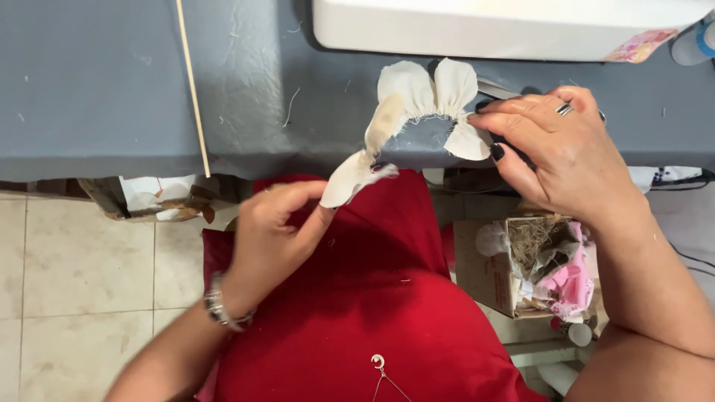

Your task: Making a decorative fabric flower by gluing petals and sewing the base

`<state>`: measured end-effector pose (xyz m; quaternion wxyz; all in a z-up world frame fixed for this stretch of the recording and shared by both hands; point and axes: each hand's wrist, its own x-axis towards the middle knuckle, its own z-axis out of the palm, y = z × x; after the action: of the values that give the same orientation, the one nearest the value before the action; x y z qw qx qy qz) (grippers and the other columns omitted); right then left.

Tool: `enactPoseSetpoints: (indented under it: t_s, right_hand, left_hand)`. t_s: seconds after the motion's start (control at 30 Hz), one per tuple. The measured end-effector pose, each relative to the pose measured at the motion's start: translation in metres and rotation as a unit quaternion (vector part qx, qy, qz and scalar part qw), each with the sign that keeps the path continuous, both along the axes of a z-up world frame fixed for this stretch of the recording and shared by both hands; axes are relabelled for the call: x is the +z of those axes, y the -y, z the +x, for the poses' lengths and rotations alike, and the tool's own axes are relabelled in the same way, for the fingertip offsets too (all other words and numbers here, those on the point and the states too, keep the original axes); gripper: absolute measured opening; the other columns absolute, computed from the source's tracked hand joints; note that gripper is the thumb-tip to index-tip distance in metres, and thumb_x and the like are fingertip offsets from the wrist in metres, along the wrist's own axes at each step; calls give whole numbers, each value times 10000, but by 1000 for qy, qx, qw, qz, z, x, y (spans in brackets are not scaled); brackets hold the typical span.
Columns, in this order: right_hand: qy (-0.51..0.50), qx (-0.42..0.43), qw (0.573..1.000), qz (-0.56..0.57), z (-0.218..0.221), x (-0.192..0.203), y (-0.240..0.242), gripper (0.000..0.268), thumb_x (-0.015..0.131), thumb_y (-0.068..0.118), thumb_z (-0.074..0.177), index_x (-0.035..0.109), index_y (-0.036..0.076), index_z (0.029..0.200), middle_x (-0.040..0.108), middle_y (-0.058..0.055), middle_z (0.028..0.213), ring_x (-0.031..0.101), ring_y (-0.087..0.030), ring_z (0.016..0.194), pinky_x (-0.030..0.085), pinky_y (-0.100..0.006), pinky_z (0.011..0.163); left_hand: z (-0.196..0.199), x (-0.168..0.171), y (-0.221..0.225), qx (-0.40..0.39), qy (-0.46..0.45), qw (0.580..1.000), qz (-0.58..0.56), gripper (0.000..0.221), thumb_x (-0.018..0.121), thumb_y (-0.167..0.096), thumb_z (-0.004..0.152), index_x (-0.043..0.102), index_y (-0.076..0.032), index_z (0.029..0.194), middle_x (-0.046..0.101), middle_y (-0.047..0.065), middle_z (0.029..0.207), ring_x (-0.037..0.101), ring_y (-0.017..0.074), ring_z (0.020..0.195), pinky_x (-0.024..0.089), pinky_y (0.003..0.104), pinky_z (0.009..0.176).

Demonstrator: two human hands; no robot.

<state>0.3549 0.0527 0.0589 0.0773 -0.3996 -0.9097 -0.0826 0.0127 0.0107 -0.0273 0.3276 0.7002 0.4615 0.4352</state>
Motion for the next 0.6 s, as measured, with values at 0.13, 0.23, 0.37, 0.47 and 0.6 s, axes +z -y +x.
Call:
enactPoseSetpoints:
  t_s: [0.13,0.23,0.37,0.47,0.6]
  right_hand:
    - [-13,-3,1000,-8,-3,-2,-7,332,552,60,988,728,123,1263,750,-35,1267,700,-207,1144,331,-416,1047]
    - [-16,13,1000,20,-9,-3,-10,317,571,81,1005,738,125,1271,750,-41,1252,696,-224,1116,353,-397,1006]
    - [-57,-6,998,32,-11,-11,-7,299,557,51,1017,725,105,1257,761,-57,1212,698,-221,1086,376,-395,981]
    - [-132,-69,988,-28,-4,-17,-6,261,563,98,1059,742,106,1249,759,-57,1245,704,-240,1095,427,-402,986]
    - [-166,-118,979,14,10,-30,-3,162,683,98,1077,764,109,1217,776,-57,1195,711,-244,1022,474,-385,952]
  left_hand:
    - [-24,63,-22,-58,-140,985,83,124,626,-129,971,731,-110,1035,747,21,879,662,207,754,482,359,693]
    - [-34,95,-61,-90,-236,966,60,200,553,-194,1044,692,-150,908,635,-20,683,529,155,587,378,321,531]
    - [-44,111,-123,-125,-315,941,-3,329,488,-188,975,496,-128,652,469,-3,523,422,197,513,332,410,569]
    - [-45,106,-150,-164,-391,905,-30,371,506,-209,939,356,-130,608,358,21,504,324,207,549,274,397,558]
    - [-40,93,-167,-156,-433,887,-45,302,506,-171,901,414,-150,615,442,20,552,417,236,625,318,399,571]
